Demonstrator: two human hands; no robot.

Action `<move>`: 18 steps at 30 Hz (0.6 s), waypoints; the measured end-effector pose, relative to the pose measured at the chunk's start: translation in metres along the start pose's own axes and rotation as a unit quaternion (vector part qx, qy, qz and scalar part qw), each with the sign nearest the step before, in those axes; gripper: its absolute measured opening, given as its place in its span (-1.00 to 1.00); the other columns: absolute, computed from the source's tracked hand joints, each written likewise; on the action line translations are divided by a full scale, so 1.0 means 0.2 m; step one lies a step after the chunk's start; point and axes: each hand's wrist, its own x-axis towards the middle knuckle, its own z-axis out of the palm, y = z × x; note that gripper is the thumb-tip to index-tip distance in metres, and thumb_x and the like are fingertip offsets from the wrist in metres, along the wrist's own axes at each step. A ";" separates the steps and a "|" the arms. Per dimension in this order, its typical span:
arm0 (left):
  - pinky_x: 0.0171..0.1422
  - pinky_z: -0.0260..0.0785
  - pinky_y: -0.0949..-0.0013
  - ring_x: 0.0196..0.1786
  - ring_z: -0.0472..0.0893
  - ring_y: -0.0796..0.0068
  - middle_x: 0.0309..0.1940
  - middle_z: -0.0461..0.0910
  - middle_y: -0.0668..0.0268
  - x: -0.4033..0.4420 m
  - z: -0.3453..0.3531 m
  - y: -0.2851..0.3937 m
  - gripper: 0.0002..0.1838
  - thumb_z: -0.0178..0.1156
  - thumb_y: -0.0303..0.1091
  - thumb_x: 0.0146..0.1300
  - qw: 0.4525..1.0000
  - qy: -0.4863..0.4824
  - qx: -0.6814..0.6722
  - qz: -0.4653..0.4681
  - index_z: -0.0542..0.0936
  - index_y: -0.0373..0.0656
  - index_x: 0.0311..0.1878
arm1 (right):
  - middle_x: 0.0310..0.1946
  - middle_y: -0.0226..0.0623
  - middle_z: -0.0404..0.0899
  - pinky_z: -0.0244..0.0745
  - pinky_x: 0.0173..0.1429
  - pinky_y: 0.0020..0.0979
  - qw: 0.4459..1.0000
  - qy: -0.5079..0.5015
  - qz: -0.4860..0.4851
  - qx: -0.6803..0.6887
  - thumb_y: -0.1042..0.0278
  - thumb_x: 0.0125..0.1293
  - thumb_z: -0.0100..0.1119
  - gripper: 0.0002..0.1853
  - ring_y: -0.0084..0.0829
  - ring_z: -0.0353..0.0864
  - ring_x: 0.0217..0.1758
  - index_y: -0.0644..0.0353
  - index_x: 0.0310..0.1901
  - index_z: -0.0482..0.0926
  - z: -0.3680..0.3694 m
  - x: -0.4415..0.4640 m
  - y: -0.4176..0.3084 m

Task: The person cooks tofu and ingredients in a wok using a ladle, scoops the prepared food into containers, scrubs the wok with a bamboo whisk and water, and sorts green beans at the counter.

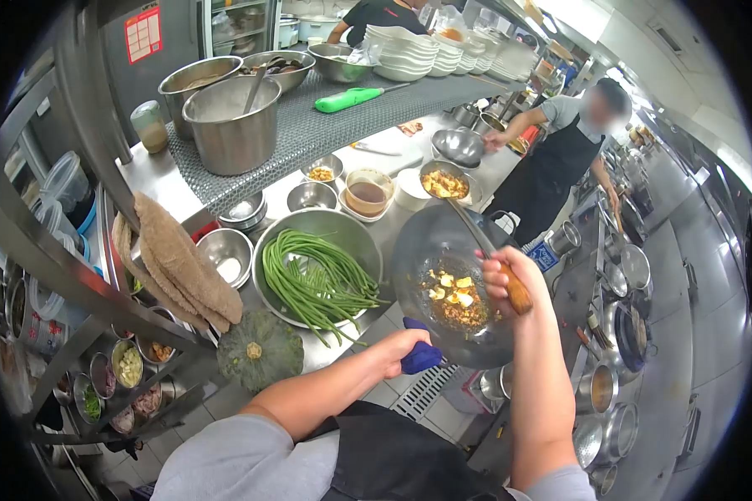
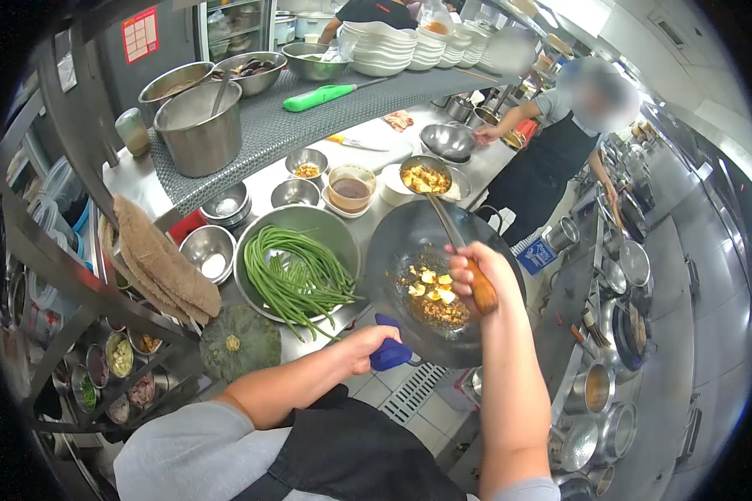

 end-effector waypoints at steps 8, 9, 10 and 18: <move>-0.37 0.55 0.43 -0.49 0.63 0.47 -0.49 0.61 0.31 0.09 -0.02 -0.05 -0.91 0.14 -0.38 0.07 0.998 -0.034 -0.011 -0.055 0.54 -0.17 -0.37 | -0.63 -0.40 0.38 0.24 -0.66 -0.49 0.976 0.091 -0.023 -0.194 0.49 0.19 0.02 -0.93 -0.58 0.31 -0.70 0.30 -0.35 0.38 0.07 0.52 -0.11; -0.35 0.55 0.42 -0.49 0.63 0.47 -0.50 0.61 0.31 0.08 -0.01 -0.05 -0.91 0.13 -0.39 0.07 0.998 -0.037 -0.008 -0.057 0.55 -0.17 -0.38 | -0.65 -0.37 0.40 0.26 -0.65 -0.47 0.962 0.111 -0.036 -0.249 0.49 0.18 0.03 -0.92 -0.55 0.35 -0.71 0.29 -0.41 0.39 0.08 0.56 -0.09; -0.35 0.55 0.42 -0.49 0.63 0.47 -0.50 0.61 0.31 0.10 -0.01 -0.05 -0.91 0.13 -0.39 0.07 0.998 -0.036 -0.008 -0.057 0.55 -0.17 -0.38 | -0.66 -0.34 0.42 0.29 -0.65 -0.44 0.943 0.130 -0.048 -0.301 0.49 0.18 0.04 -0.88 -0.52 0.39 -0.71 0.29 -0.48 0.41 0.08 0.60 -0.08; -0.31 0.56 0.43 -0.47 0.64 0.45 -0.51 0.60 0.29 0.16 -0.04 -0.10 -0.93 0.13 -0.41 0.08 0.995 -0.066 -0.004 -0.079 0.54 -0.18 -0.41 | -0.63 -0.13 0.52 0.37 -0.61 -0.27 0.810 0.162 -0.090 -0.557 0.44 0.14 0.08 -0.78 -0.34 0.52 -0.67 0.47 -0.54 0.49 -0.02 0.78 0.02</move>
